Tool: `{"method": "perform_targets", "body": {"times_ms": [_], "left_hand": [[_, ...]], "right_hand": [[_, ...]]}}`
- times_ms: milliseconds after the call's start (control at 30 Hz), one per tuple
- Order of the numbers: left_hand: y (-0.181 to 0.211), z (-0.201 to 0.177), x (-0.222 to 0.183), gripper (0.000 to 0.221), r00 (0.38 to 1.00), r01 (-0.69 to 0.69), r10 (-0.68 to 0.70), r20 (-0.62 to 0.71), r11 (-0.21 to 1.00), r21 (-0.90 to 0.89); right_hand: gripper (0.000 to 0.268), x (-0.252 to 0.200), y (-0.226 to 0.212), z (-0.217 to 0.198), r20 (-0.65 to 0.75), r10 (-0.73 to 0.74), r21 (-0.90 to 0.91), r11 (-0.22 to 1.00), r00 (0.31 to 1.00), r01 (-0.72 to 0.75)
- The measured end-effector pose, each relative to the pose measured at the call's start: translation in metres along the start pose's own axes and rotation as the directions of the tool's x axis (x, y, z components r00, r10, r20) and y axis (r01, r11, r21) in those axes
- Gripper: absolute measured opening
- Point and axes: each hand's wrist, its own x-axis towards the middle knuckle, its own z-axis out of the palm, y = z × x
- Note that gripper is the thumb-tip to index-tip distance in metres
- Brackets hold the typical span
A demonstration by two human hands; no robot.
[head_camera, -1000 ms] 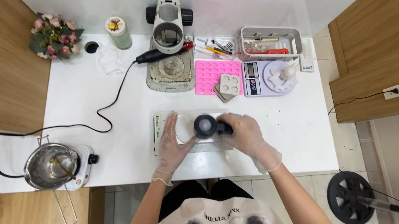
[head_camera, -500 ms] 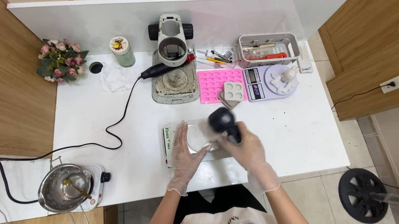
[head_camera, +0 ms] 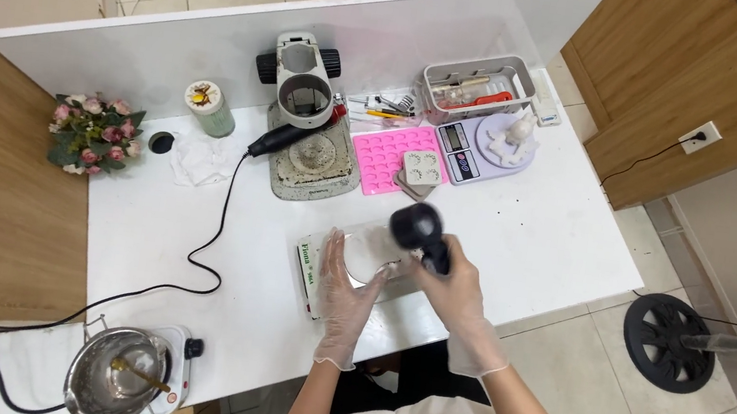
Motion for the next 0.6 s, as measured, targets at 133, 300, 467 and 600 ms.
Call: {"method": "perform_targets", "body": {"times_ms": [133, 300, 467, 600], "left_hand": [[0.003, 0.001, 0.000, 0.104, 1.000, 0.019, -0.019, -0.001, 1.000, 0.017], [0.005, -0.002, -0.001, 0.107, 1.000, 0.020, -0.020, 0.002, 0.999, 0.033], [-0.004, 0.001, 0.002, 0.106, 1.000, 0.008, -0.007, -0.009, 0.996, 0.087], [0.003, -0.002, 0.000, 0.107, 1.000, 0.024, -0.023, -0.010, 0.996, 0.080]], "right_hand": [[0.049, -0.003, -0.006, -0.007, -0.065, 0.116, 0.164, 0.981, 0.991, -0.104], [0.048, -0.004, 0.002, 0.001, 0.016, 0.066, 0.130, 0.989, 0.998, -0.068], [0.051, -0.006, -0.008, -0.001, 0.119, 0.044, 0.099, 0.993, 0.992, -0.056], [0.050, -0.010, -0.002, 0.004, 0.043, 0.065, 0.214, 0.974, 0.997, -0.073]]}}
